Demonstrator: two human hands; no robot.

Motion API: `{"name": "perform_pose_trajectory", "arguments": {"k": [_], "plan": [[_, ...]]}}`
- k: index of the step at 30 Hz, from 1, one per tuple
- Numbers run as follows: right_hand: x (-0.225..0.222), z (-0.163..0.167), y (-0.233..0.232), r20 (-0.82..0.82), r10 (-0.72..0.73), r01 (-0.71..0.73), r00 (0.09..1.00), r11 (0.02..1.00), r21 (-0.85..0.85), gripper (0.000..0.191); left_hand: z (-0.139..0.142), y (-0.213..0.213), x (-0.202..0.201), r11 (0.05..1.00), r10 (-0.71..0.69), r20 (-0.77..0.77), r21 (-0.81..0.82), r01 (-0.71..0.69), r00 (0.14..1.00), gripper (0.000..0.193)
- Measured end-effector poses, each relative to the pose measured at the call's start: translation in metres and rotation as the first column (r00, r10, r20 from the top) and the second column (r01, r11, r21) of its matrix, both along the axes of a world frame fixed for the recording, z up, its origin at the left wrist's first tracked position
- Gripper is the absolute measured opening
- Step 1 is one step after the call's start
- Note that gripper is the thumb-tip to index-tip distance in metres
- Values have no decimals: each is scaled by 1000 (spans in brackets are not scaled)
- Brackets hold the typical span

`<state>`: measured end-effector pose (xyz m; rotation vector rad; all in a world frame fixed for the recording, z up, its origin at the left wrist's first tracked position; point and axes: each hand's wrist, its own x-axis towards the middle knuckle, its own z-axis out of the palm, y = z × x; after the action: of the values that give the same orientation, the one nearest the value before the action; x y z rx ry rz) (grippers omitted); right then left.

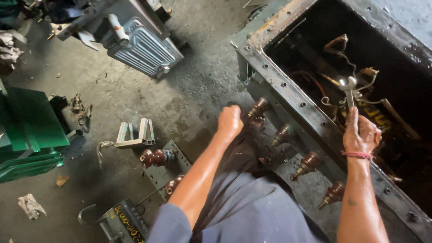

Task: The person uses a wrench to tighten bolts on a metal frame of an electrical enclosure. They reach inside the enclosure to adjust internal components and wires, then continue tightening the frame bolts.

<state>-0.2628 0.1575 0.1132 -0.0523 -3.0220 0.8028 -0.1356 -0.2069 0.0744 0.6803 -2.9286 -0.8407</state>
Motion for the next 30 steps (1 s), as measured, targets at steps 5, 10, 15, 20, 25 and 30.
{"name": "perform_pose_trajectory", "arguments": {"k": [5,10,15,20,25,30], "plan": [[-1,1,-3,2,-22,22,1000,1000,-9,68,15,-18,-12,976,-174,204,163,142,963,34],[-1,3,-4,-26,-6,6,1000,1000,13,68,13,-20,-10,984,104,101,137,-117,989,56],[1,6,-2,-39,5,-5,999,1000,-15,72,7,-21,-7,976,139,20,169,-140,990,49],[6,13,-8,-35,-14,12,999,999,-48,69,5,-22,-10,969,144,92,189,-159,985,57],[7,13,-7,-6,-20,20,1000,1000,-3,68,-2,-27,-18,972,-132,208,219,86,969,39],[10,-2,8,2,8,-9,1000,998,68,71,-14,-37,-16,968,113,205,198,-155,972,59]]}}
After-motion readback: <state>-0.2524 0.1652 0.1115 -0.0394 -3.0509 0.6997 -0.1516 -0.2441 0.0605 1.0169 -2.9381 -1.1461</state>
